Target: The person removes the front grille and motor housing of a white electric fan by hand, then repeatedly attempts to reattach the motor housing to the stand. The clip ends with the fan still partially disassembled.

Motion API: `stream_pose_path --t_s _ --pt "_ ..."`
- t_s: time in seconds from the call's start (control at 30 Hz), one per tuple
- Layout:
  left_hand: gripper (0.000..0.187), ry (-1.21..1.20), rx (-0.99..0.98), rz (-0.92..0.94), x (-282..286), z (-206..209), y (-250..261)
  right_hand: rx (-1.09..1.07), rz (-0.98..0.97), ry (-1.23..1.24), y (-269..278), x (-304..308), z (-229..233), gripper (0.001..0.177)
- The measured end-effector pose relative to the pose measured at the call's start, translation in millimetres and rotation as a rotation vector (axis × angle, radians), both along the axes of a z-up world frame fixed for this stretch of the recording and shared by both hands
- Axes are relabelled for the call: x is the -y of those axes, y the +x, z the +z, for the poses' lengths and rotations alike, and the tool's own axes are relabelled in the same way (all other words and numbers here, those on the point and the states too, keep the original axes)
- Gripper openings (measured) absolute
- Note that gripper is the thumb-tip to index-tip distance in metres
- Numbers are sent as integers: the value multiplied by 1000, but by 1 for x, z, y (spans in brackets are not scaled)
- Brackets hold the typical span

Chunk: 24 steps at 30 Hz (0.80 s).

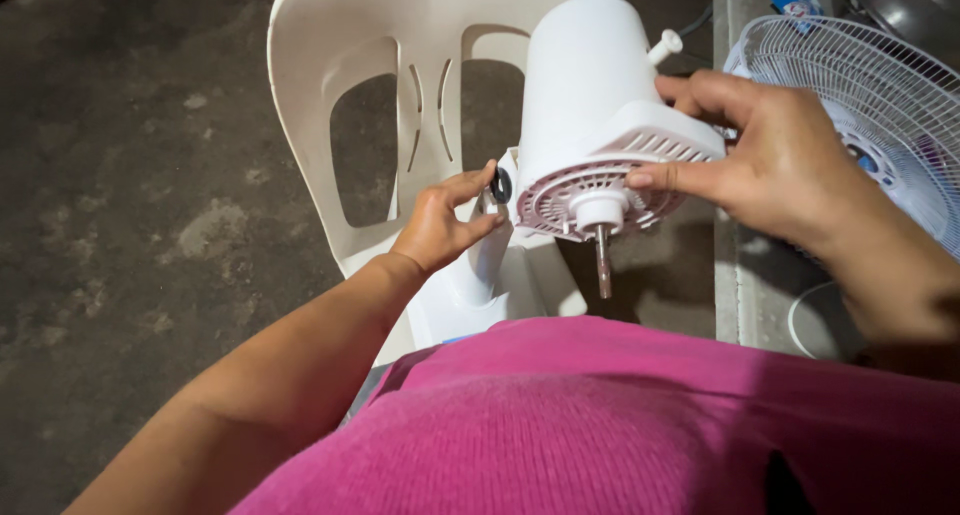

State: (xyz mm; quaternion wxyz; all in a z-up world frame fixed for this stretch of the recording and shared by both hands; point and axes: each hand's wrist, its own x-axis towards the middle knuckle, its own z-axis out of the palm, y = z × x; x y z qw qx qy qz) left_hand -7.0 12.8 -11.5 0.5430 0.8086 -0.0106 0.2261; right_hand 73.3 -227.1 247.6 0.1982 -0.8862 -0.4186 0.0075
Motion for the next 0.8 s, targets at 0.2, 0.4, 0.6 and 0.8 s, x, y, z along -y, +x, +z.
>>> stream_pose_path --t_s 0.2,0.4,0.6,0.8 --pt "67 -6 12 -19 -2 1 -1 24 -129 -61 -21 0 -10 78" --pt "69 -13 -36 -4 0 1 3 -177 -118 156 -16 8 -16 53" --pt "63 -134 27 -24 3 -7 3 -265 143 335 20 18 -36 34" --pt "66 -130 -46 -87 -6 -2 11 -634 -70 619 49 16 -69 42"
